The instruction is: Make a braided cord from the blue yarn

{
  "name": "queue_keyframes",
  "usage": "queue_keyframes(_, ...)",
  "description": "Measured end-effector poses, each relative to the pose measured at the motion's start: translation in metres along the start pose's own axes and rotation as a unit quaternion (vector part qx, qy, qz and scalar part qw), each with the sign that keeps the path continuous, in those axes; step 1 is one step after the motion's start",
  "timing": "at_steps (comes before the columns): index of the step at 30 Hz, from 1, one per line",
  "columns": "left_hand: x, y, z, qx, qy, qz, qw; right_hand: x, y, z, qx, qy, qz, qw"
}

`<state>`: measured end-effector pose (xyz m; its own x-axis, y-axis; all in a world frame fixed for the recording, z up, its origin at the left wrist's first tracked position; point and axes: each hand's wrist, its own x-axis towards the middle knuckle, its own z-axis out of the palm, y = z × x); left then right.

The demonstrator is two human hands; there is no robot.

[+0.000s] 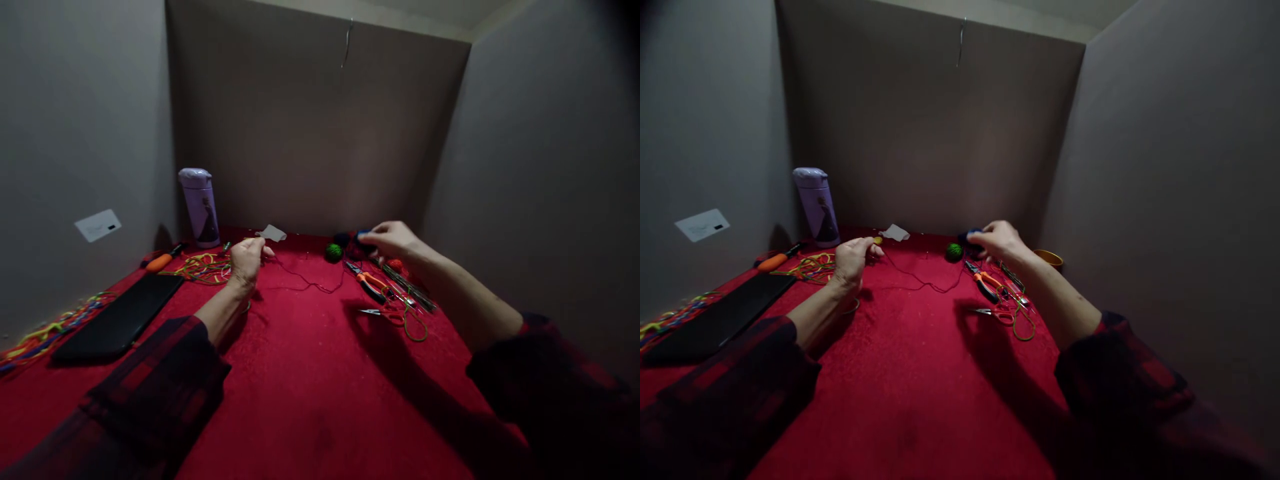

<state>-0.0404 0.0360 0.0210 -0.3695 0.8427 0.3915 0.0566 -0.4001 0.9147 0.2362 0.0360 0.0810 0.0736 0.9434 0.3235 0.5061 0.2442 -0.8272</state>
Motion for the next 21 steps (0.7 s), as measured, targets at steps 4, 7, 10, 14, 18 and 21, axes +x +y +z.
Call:
queue_keyframes(4, 0.0, 0.0, 0.002, -0.014, 0.039, -0.021, 0.999, 0.006, 0.022, 0.011, -0.062, -0.12, 0.114, 0.984)
queue_keyframes(7, -0.002, -0.002, 0.004, 0.001, 0.015, -0.034, 0.999, 0.021, 0.03, 0.02, -0.099, -0.047, 0.118, 0.987)
queue_keyframes(10, -0.004, -0.004, 0.006, 0.001, 0.013, -0.027, 1.0, 0.036, 0.031, 0.028, -0.114, 0.022, 0.124, 0.985)
queue_keyframes(14, -0.004, -0.006, 0.007, 0.005, 0.023, -0.03, 0.999, 0.051, 0.035, 0.038, -0.18, 0.064, 0.065, 0.979)
queue_keyframes(18, -0.004, -0.01, 0.007, 0.017, 0.026, -0.03, 0.999, 0.065, 0.048, 0.047, -0.301, 0.098, -0.037, 0.948)
queue_keyframes(21, -0.005, -0.01, 0.008, 0.019, 0.02, -0.024, 0.999, 0.073, 0.062, 0.054, -0.337, 0.089, -0.048, 0.936)
